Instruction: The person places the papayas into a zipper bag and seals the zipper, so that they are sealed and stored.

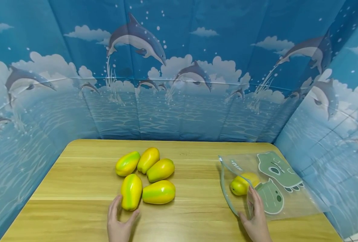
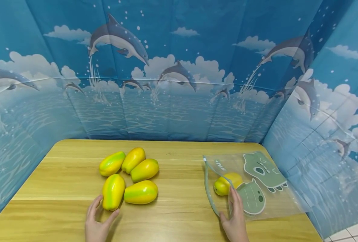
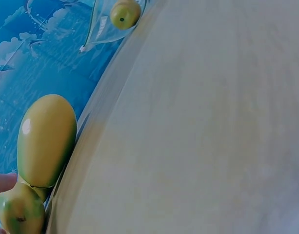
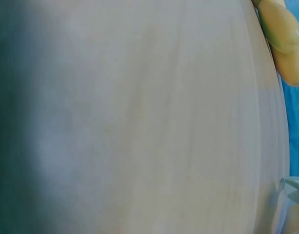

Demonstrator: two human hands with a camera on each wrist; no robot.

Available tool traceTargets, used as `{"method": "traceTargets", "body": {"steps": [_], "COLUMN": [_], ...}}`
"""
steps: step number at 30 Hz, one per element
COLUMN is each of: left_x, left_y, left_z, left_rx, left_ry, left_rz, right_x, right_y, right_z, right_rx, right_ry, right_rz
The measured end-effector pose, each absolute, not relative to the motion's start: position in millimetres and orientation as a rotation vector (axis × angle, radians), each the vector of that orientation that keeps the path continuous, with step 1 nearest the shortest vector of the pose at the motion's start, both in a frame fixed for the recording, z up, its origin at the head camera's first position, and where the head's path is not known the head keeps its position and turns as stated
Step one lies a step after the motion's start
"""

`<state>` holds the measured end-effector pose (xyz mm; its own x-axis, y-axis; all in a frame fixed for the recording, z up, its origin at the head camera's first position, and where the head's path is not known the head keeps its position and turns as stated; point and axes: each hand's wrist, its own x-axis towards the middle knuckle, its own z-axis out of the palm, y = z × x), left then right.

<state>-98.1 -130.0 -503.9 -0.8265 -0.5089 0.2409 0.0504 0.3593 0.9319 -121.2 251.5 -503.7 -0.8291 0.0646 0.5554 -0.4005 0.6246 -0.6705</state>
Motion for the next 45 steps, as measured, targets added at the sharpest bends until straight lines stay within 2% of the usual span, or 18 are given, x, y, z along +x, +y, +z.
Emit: {"method": "traceTargets", "body": {"steps": [15,29,45], "left_x": [-105,-113,-117], "left_y": [-140,-145,-147], "left_z": [-513,-514,-513], "left_rx": [0.488,0.518,0.444], "left_ry": [-2.220,-2.175,-2.093], "left_rz": [-1.628,-1.556,-1.497], "right_x": [-122,-120,-121], "right_y": [252,250,253], "right_z": [-505,-501,-505], "right_rx": [0.250,0.276,0.263], "right_ry": [-2.318,-2.299,-2.319], "right_rz": [1.101,1.118,1.117]}}
